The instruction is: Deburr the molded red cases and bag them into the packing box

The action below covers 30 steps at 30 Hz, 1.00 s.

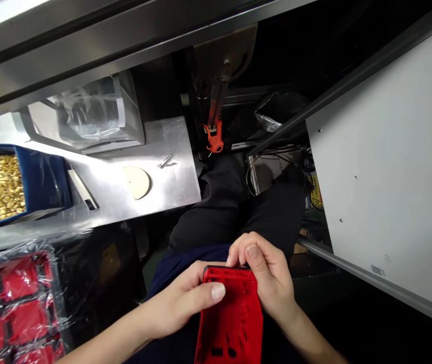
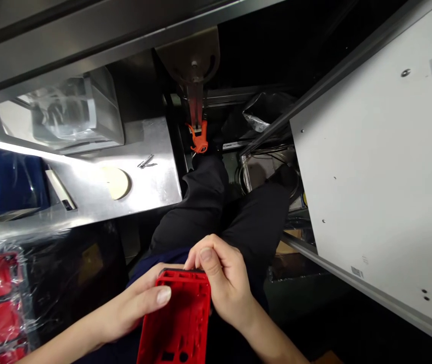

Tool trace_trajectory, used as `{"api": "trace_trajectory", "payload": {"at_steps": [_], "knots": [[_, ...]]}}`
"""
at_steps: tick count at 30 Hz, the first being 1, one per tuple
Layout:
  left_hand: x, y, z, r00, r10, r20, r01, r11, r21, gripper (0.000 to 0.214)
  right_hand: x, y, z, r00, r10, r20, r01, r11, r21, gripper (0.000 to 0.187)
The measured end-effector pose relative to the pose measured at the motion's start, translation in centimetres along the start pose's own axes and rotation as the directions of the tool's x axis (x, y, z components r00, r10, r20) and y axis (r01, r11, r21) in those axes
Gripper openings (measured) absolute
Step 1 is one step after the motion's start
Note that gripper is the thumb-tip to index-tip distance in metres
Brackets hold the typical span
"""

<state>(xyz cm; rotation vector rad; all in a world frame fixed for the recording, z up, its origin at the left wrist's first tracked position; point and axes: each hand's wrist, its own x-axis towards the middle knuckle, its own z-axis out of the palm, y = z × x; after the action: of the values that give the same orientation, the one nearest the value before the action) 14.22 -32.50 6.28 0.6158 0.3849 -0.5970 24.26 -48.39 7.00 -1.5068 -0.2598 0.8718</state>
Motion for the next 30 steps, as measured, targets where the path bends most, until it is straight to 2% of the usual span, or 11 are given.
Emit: {"api": "trace_trajectory", "payload": {"at_steps": [5,10,16,18,22,24,27,29,30], "knots": [[0.0,0.0,0.1,1.0,-0.014,-0.012,0.014,1.0,0.018,0.054,-0.2,0.2,0.1,0.992,-0.041,-0.118,0.034,0.998,-0.061,0.032],[0.1,-0.4,0.0,0.999,-0.029,-0.033,0.03,0.999,0.031,0.054,-0.5,0.4,-0.1,0.999,-0.023,-0.037,0.024,1.0,0.013,0.032],[0.5,0.1,0.3,1.0,-0.026,-0.009,0.026,0.999,0.033,0.049,-1.0,1.0,-0.3,0.959,-0.167,-0.229,0.117,0.969,-0.219,0.03],[0.5,-0.1,0.3,1.0,-0.025,-0.018,0.026,0.999,0.03,0.049,-1.0,0.9,-0.4,0.961,-0.186,-0.206,0.135,0.962,-0.238,0.029],[0.5,-0.7,0.3,0.998,-0.03,-0.05,0.032,0.999,0.036,0.048,-1.1,0.7,-0.6,0.982,-0.151,-0.113,0.131,0.978,-0.165,0.024],[0.5,-0.8,0.3,0.998,-0.025,-0.052,0.027,0.999,0.039,0.048,-1.3,0.9,-0.7,0.975,-0.165,-0.15,0.135,0.971,-0.195,0.022],[0.6,-0.6,0.5,0.999,-0.023,-0.04,0.024,0.999,0.028,0.049,-1.5,1.2,-0.7,0.941,-0.218,-0.26,0.132,0.941,-0.312,0.024],[0.7,-0.6,0.5,0.999,-0.025,-0.04,0.026,0.999,0.02,0.049,-1.3,1.3,-0.9,0.936,-0.233,-0.263,0.14,0.934,-0.328,0.024],[0.7,-0.6,0.4,0.999,-0.025,-0.043,0.026,0.999,0.019,0.049,-1.2,1.3,-1.0,0.949,-0.222,-0.224,0.149,0.941,-0.304,0.025]]}}
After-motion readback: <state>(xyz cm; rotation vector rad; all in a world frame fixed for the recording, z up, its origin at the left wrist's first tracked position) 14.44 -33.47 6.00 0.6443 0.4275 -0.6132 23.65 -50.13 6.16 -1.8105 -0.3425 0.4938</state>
